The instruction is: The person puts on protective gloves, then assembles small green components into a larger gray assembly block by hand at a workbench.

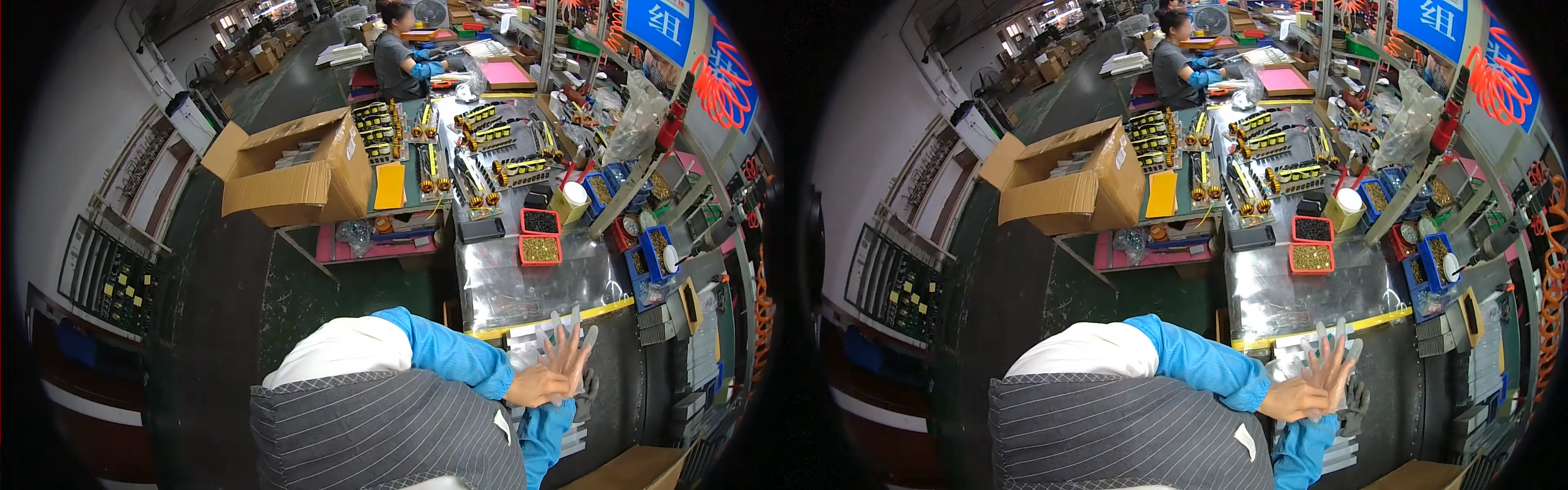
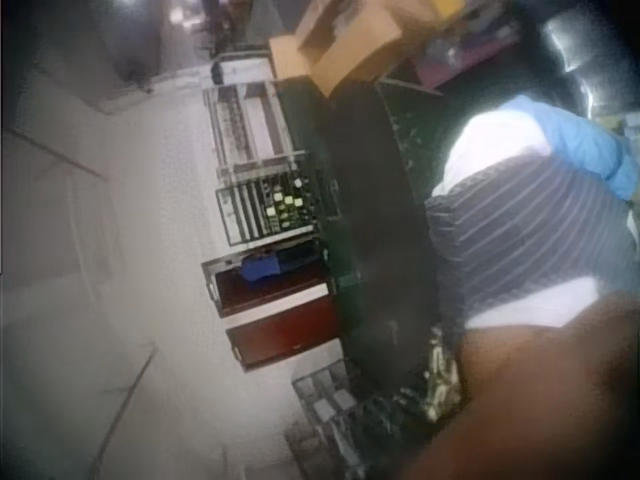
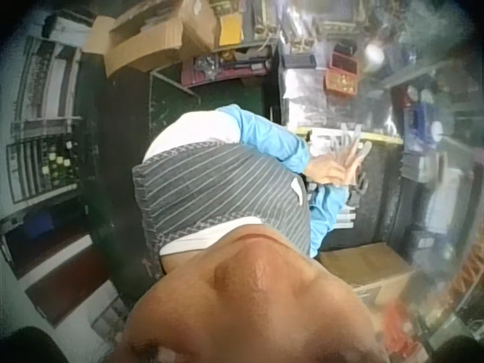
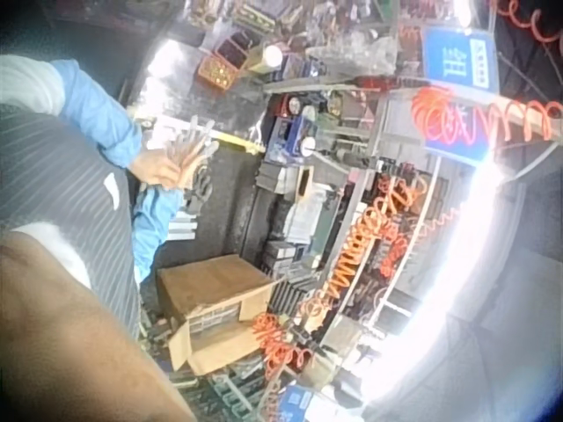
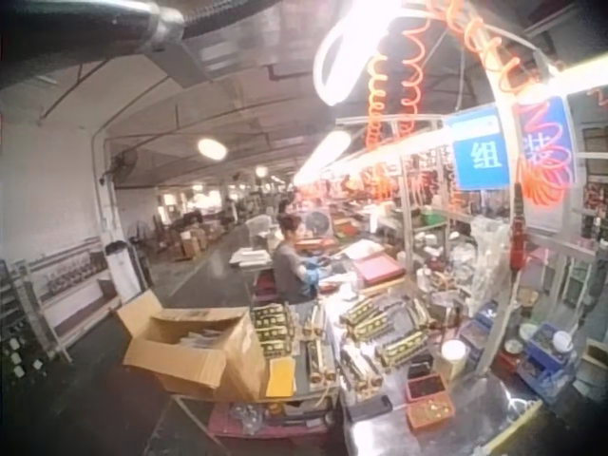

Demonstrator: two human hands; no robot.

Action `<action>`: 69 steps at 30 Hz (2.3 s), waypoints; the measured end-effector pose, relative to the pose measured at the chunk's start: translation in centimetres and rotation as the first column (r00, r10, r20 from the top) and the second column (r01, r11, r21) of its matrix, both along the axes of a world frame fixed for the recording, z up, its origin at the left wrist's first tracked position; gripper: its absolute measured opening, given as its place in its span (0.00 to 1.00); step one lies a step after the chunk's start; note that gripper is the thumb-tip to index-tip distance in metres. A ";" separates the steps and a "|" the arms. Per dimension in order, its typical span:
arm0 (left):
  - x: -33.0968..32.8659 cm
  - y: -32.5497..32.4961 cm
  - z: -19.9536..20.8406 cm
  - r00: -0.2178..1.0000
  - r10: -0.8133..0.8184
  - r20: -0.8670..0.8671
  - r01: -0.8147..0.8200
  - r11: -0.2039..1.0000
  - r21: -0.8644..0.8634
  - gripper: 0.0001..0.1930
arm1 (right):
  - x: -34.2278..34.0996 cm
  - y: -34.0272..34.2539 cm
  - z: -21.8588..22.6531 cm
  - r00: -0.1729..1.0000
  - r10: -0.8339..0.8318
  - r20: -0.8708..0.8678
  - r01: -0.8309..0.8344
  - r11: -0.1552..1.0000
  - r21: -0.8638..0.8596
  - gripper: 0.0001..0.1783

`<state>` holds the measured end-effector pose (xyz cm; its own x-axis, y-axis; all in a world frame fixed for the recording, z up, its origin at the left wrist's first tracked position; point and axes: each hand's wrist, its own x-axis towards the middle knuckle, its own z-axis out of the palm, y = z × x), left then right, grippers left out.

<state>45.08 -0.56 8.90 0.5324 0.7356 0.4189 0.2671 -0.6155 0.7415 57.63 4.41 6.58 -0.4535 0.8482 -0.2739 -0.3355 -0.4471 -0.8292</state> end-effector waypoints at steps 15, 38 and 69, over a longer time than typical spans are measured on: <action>-0.3 -1.2 -0.2 0.966 -0.119 0.230 0.153 0.979 -0.136 0.06 | -3.7 0.5 3.3 0.989 -0.139 0.051 0.118 0.950 0.290 0.44; -5.4 4.7 3.9 0.659 0.423 0.622 0.291 0.619 -0.729 0.12 | -0.2 -5.6 1.3 0.986 0.077 -0.147 -0.054 0.986 0.156 0.43; -5.5 2.9 3.3 0.981 0.156 0.115 -0.092 0.897 -0.432 0.15 | -0.2 -5.1 2.7 0.820 -0.539 -0.191 0.538 0.841 -0.061 0.15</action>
